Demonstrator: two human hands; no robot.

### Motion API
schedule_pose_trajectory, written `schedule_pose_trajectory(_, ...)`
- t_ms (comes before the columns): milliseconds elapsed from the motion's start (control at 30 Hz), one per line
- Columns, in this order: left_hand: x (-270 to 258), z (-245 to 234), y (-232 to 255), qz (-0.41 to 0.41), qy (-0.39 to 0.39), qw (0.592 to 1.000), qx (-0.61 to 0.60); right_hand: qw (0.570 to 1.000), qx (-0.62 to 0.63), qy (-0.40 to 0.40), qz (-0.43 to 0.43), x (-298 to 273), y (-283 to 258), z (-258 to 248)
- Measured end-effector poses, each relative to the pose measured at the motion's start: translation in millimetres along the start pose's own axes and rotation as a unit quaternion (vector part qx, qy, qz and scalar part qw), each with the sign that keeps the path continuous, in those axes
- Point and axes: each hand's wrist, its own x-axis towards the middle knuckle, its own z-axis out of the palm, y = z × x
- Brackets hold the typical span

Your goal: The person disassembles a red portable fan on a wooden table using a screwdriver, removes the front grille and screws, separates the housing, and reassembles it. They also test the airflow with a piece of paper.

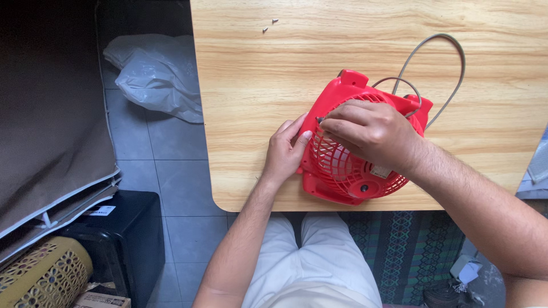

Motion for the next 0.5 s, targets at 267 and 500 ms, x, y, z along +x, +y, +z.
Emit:
schedule_pose_trajectory(267, 10.5, -16.2, 26.9, 0.144, 0.029, 0.977, 0.154, 0.999, 0.027, 0.016, 0.017, 1.1, 7.3, 2.4)
schedule_pose_trajectory(500, 31.0, -7.6, 31.7, 0.277, -0.024, 0.959, 0.048, 0.998, -0.061, 0.018, 0.026, 10.2, 9.4, 6.5)
